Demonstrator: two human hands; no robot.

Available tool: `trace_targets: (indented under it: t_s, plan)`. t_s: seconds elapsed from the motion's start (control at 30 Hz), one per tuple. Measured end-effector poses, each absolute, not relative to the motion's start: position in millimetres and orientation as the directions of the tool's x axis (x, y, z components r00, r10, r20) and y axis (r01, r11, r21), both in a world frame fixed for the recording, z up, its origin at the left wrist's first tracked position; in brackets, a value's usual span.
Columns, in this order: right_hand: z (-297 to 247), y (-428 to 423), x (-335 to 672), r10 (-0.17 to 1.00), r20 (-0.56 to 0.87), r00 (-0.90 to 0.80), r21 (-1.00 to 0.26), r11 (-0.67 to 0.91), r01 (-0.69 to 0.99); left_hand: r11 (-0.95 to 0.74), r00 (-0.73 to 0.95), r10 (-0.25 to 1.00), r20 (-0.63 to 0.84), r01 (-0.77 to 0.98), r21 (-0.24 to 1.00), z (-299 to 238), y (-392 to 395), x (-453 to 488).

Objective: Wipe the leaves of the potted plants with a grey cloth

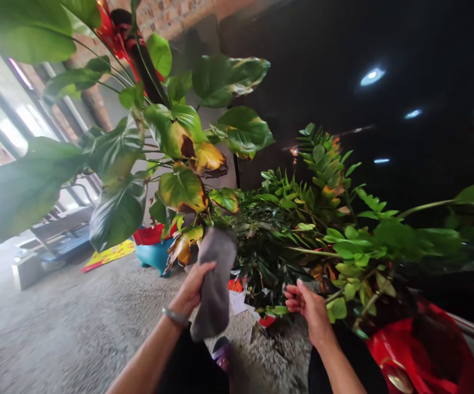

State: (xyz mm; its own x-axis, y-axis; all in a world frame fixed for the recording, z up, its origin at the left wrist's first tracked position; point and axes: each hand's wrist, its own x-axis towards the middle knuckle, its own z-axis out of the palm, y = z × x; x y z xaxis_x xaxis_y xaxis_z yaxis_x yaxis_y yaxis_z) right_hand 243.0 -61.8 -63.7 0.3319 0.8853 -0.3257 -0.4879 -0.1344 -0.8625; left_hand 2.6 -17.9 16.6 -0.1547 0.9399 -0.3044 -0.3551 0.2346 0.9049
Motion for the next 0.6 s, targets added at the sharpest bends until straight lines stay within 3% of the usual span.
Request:
trace_targets:
  t_s: [0.07, 0.17, 0.43, 0.5, 0.6]
  plan:
    - [-64.9, -62.5, 245.4, 0.884, -0.324, 0.338, -0.864, -0.131, -0.486, 0.368, -0.022, 0.921, -0.389, -0.278, 0.887, -13.6, -37.2, -3.4]
    - [-68.1, -62.5, 249.0, 0.883, -0.321, 0.343, -0.862, -0.122, -0.493, 0.4, 0.068, 0.915, -0.398, -0.288, 0.87, -19.2, -59.8, -18.5]
    - [-66.0, -61.9, 245.3, 0.934, -0.263, 0.241, -0.859, -0.112, -0.5, -0.033, -0.284, 0.949, -0.137, -0.52, 0.854, 82.9, -12.1, -5.2]
    - [-61.2, -64.7, 243.4, 0.945, -0.258, 0.201, -0.86, -0.13, -0.493, 0.036, -0.273, 0.94, -0.206, -0.52, 0.853, 70.0, -4.0, 6.9]
    - [-58.3, -68.2, 243.8, 0.952, -0.265, 0.151, -0.866, -0.166, -0.472, 0.355, -0.172, 0.879, -0.444, -0.383, 0.853, 20.1, -17.6, 13.5]
